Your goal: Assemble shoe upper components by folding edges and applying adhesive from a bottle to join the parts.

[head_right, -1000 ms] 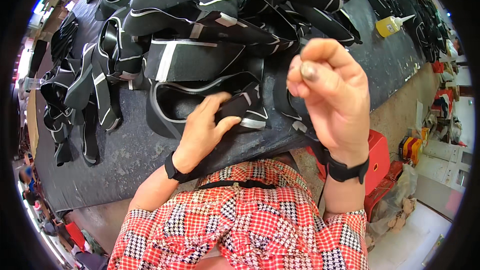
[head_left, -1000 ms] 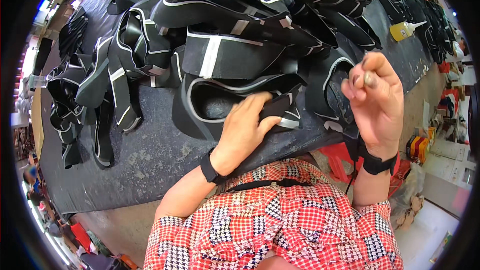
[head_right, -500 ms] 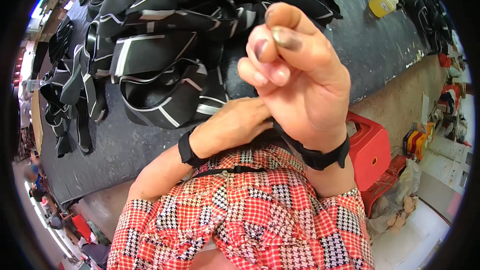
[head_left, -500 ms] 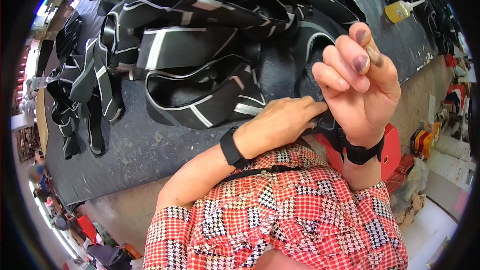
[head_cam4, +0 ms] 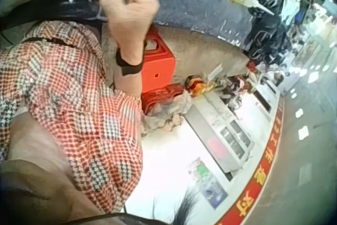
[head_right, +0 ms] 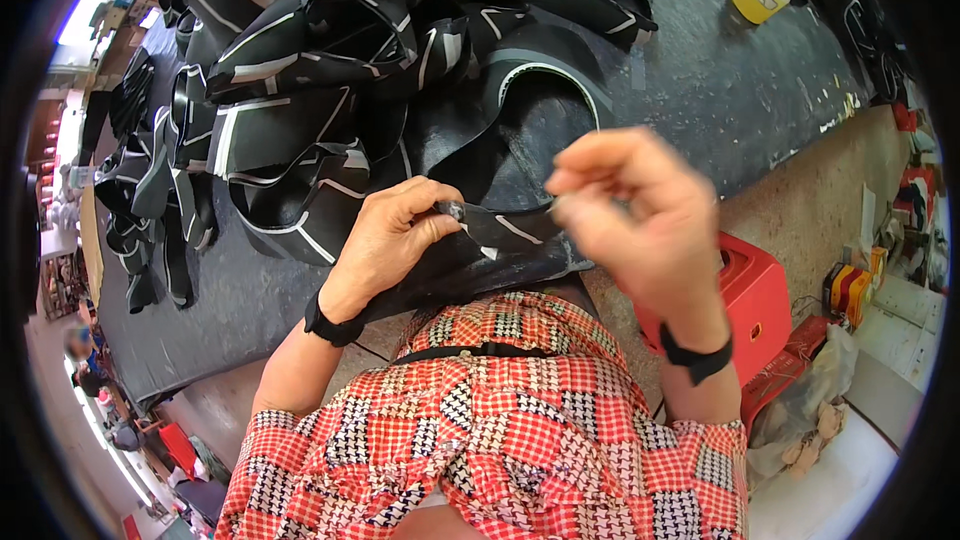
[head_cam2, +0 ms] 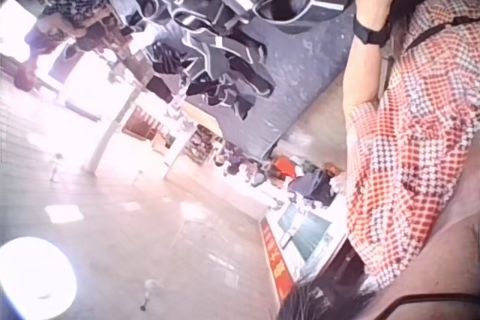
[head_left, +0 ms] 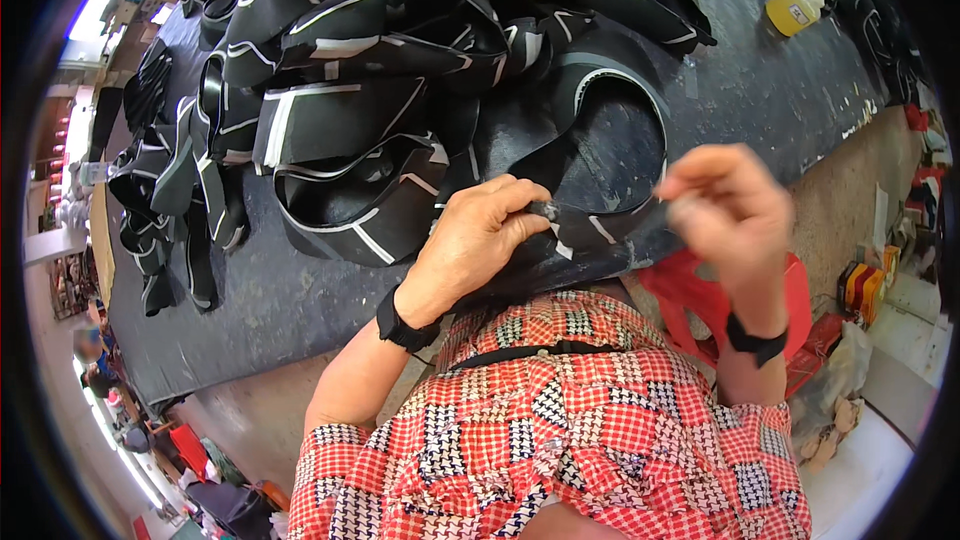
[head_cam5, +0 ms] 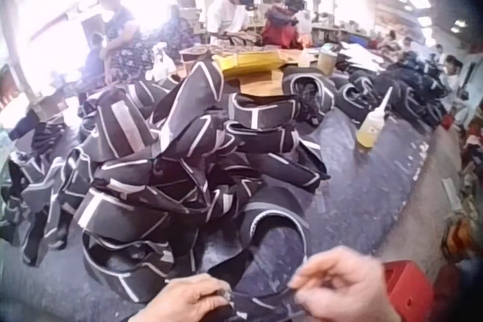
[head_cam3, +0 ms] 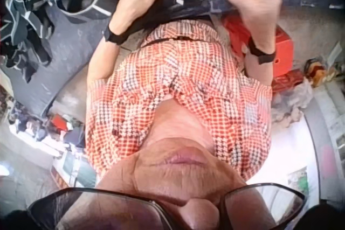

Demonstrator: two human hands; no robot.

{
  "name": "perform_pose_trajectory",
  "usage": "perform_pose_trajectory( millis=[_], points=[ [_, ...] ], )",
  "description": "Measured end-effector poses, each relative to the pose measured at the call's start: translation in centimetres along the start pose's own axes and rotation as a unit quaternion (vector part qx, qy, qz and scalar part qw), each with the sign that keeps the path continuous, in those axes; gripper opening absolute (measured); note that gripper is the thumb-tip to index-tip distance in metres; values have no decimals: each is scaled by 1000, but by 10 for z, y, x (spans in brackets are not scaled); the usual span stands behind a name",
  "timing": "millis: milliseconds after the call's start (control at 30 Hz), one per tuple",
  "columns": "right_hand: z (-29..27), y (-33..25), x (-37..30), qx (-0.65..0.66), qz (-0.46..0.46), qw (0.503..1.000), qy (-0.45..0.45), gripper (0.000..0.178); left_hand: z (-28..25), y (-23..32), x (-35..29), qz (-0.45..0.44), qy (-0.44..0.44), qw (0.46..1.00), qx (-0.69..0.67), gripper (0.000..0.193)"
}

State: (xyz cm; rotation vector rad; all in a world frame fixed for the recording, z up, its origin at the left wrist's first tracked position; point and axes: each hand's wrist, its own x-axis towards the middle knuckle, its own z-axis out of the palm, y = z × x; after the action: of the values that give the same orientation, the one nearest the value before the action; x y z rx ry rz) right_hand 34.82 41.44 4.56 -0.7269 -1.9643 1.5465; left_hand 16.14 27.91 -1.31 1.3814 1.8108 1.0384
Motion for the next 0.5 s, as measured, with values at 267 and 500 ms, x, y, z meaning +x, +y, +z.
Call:
perform_pose_trajectory(
  millis=[267, 500],
  points=[
    [30, 3, 1, -191, -88, 973, -95, 25, -17, 33, -4, 28, -6, 998, -51, 20],
    [38, 4, 6, -110, -18, 986, -120, 18, -19, 26, -18, -111, -68, 928, -350, 20]
  ],
)
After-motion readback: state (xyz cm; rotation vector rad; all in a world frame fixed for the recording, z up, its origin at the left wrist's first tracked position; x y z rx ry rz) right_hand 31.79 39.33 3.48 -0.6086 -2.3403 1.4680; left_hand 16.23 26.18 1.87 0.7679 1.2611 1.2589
